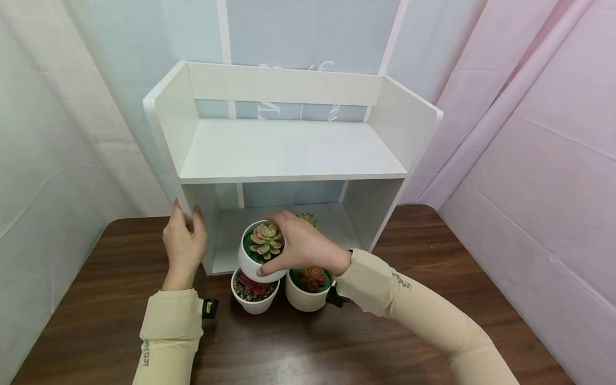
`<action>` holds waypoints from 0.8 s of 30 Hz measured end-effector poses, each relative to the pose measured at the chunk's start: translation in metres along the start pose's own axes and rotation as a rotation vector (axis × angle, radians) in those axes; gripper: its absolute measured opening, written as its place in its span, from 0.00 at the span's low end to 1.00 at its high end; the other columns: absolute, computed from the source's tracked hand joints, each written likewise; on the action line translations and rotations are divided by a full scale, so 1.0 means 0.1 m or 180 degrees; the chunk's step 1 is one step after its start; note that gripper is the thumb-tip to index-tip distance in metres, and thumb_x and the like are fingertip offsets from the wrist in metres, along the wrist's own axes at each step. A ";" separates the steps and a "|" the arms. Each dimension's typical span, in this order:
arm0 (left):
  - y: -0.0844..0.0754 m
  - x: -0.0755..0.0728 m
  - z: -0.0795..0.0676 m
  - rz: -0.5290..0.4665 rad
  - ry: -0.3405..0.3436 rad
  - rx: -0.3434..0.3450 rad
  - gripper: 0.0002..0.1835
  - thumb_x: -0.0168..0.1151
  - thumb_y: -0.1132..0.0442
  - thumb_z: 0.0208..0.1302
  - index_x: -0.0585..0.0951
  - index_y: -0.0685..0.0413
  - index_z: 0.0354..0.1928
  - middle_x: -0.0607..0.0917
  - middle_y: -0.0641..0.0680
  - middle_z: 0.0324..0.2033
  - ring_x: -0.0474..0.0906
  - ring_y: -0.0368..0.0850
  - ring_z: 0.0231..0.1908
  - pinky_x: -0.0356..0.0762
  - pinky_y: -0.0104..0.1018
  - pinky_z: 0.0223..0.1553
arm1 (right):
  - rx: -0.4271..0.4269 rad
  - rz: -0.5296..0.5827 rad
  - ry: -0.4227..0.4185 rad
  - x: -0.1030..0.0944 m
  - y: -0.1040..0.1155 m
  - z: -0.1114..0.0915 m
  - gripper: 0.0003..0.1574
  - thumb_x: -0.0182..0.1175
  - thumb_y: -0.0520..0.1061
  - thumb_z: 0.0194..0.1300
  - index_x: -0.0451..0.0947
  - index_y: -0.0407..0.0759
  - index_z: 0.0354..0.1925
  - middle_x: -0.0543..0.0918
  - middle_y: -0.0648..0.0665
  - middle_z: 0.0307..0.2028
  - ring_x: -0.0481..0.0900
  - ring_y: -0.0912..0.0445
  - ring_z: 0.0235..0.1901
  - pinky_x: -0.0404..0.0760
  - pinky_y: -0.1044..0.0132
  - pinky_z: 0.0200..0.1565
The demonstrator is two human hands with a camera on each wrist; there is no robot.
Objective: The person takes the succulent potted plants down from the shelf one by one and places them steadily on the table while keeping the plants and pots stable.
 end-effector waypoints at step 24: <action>0.01 0.00 -0.01 0.0000 0.0005 -0.0034 0.19 0.49 0.65 0.70 0.71 0.70 0.58 0.79 0.74 0.48 0.77 0.73 0.47 0.72 0.67 0.44 | -0.0333 0.0007 -0.0135 0.11 -0.02 -0.48 0.62 0.78 0.60 0.38 0.62 0.45 0.68 0.73 0.49 0.56 0.73 0.56 0.54 0.72 0.55 0.57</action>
Point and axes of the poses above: each hand's wrist, its own z-axis towards the middle knuckle, its own x-axis out of the palm, y = z × x, the point moved 1 cm from there along z, towards the middle knuckle
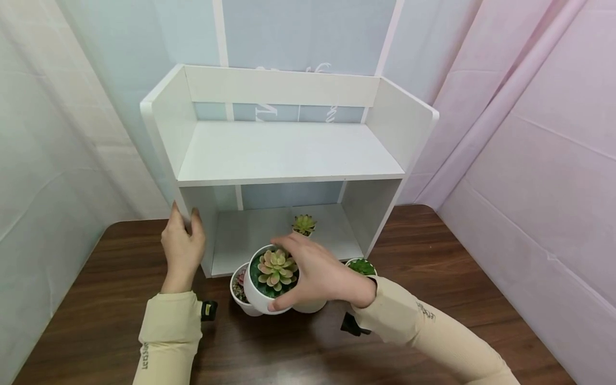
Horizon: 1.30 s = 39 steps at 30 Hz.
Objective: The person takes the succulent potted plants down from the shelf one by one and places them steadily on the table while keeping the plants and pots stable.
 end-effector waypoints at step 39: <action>-0.01 0.01 -0.01 0.0019 -0.0051 0.0029 0.17 0.50 0.66 0.69 0.72 0.69 0.55 0.80 0.74 0.46 0.78 0.73 0.46 0.72 0.67 0.42 | -0.0639 -0.0105 0.0681 0.79 -0.10 -0.30 0.59 0.74 0.63 0.44 0.60 0.45 0.68 0.67 0.50 0.64 0.67 0.63 0.60 0.70 0.70 0.57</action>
Point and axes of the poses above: each hand's wrist, its own z-axis towards the middle knuckle, its own x-axis out of the palm, y = z × x, the point moved 1 cm from there along z, towards the middle knuckle
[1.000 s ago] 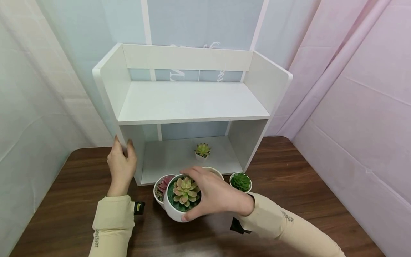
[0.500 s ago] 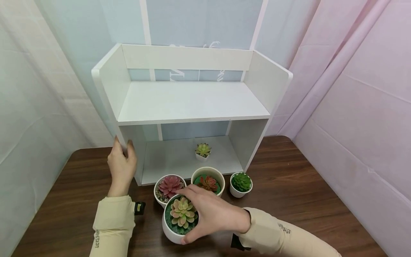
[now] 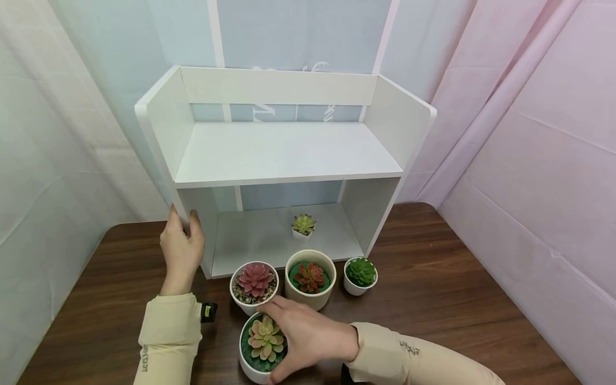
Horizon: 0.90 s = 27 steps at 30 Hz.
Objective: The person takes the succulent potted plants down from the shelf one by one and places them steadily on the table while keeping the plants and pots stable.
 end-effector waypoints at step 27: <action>0.01 0.01 0.00 0.0005 0.0013 0.0037 0.18 0.49 0.66 0.69 0.72 0.70 0.56 0.80 0.74 0.47 0.77 0.73 0.47 0.72 0.67 0.43 | 0.0085 -0.0005 0.0078 0.19 -0.02 0.05 0.56 0.74 0.63 0.45 0.64 0.44 0.66 0.68 0.50 0.62 0.68 0.63 0.58 0.72 0.69 0.55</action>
Point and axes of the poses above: each hand's wrist, its own z-axis towards the middle knuckle, its own x-axis out of the palm, y = z × x, the point moved 1 cm from there along z, towards the middle knuckle
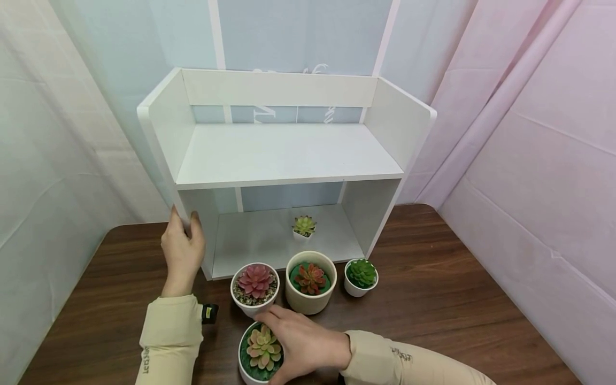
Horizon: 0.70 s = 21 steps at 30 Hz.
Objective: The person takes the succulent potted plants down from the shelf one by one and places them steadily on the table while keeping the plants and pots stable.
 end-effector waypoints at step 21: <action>0.00 0.00 0.00 -0.0022 -0.0012 -0.0002 0.17 0.50 0.67 0.69 0.72 0.70 0.56 0.80 0.73 0.48 0.77 0.73 0.48 0.72 0.67 0.43 | 0.0079 -0.0107 -0.0098 0.08 -0.01 0.00 0.59 0.75 0.62 0.44 0.61 0.43 0.68 0.68 0.48 0.61 0.68 0.62 0.58 0.71 0.71 0.55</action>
Point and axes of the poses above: each hand's wrist, its own z-axis towards the middle knuckle, its own x-axis out of the palm, y = z × x, the point moved 1 cm from there along z, towards the middle knuckle
